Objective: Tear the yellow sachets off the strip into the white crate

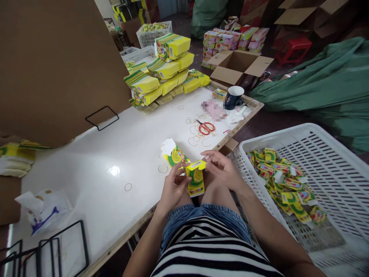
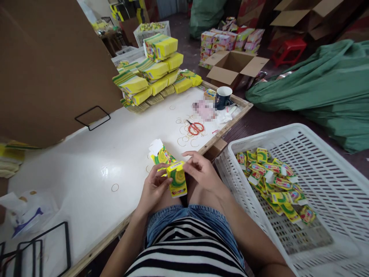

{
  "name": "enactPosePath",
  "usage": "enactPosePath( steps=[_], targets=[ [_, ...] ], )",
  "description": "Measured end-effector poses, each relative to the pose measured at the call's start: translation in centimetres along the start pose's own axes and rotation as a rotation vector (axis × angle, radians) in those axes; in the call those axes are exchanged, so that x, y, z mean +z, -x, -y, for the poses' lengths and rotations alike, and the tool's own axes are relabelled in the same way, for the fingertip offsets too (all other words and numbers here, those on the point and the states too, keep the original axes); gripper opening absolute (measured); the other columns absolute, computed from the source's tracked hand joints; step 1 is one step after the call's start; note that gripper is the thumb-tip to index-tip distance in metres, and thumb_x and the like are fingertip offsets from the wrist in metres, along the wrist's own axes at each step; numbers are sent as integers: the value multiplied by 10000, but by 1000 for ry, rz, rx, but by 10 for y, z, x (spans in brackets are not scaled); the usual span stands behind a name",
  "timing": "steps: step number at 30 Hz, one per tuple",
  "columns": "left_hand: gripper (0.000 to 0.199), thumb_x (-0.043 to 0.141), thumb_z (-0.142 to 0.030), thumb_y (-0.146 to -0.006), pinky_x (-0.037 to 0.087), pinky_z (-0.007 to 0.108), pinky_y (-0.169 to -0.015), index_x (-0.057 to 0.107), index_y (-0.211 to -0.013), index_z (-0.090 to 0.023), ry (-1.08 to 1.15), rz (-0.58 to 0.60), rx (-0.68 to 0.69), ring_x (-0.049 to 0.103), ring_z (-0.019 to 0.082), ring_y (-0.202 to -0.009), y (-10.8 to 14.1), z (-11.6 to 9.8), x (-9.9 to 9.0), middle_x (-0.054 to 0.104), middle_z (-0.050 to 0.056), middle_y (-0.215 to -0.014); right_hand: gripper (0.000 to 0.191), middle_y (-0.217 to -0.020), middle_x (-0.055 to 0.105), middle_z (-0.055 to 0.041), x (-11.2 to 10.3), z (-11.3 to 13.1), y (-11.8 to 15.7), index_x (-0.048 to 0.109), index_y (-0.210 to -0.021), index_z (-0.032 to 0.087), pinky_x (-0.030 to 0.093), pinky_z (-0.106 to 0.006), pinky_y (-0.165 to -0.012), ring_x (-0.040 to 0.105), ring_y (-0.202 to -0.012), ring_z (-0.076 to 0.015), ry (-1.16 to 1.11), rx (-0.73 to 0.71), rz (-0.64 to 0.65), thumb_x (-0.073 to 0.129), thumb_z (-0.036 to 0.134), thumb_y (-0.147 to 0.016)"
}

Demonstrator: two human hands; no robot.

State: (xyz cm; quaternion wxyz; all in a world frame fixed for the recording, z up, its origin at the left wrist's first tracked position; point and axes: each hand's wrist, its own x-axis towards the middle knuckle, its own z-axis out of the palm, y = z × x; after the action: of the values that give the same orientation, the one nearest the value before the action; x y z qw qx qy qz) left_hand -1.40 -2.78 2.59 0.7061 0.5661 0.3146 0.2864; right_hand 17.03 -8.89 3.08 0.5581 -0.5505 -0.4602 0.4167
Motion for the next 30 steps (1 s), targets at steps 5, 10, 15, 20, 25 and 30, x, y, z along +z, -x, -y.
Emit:
enactPosePath(
  steps=[5, 10, 15, 20, 25, 30],
  targets=[
    [368, 618, -289, -871, 556, 284, -738, 452, -1195, -233, -102, 41, 23, 684, 158, -822, 1, 3, 1, 637, 81, -1162, 309, -801, 720, 1, 5, 8, -6, 558, -1090, 219, 472, -273, -652, 657, -696, -173, 301, 114, 160, 635, 225, -791],
    [389, 635, -287, -863, 566, 296, -757, 427, -1190, -246, 17, 45, 7, 697, 173, -856, 0, -1, 2, 642, 74, -1152, 305, -595, 661, 45, 14, 2, -8, 576, -1101, 226, 416, -260, -614, 633, -603, -181, 581, 91, 66, 663, 249, -809],
    [410, 704, -277, -810, 573, 299, -754, 453, -1131, -234, 100, -2, -1, 709, 181, -845, -2, -6, 1, 669, 63, -1093, 340, -538, 602, 52, 12, -4, -5, 604, -1190, 228, 396, -237, -543, 554, -510, -149, 496, -3, 86, 605, 356, -875],
    [394, 714, -254, -799, 583, 303, -733, 467, -1106, -236, 115, 28, 27, 718, 180, -807, -4, -4, 8, 694, 50, -1057, 240, -900, 719, -50, 15, -4, -3, 712, -1018, 215, 490, -268, -660, 648, -762, -174, 210, -90, -63, 553, 360, -910],
    [341, 611, -242, -863, 527, 433, -953, 481, -1178, -246, -248, -88, 180, 646, 246, -1107, -5, 5, 10, 648, 92, -1216, 159, -890, 703, -62, -7, 7, 9, 732, -910, 217, 521, -353, -781, 647, -854, -202, 352, -277, -263, 591, 287, -894],
    [675, 746, -201, -729, 218, 576, -1171, 464, -1341, -176, -1016, -204, 189, 273, 336, -1435, -10, 16, -23, 376, 177, -1513, 262, -1054, 641, -134, -69, 23, 24, 734, -992, 184, 391, -532, -970, 578, -1030, -286, 1029, -394, -953, 688, 377, -820]
  ],
)
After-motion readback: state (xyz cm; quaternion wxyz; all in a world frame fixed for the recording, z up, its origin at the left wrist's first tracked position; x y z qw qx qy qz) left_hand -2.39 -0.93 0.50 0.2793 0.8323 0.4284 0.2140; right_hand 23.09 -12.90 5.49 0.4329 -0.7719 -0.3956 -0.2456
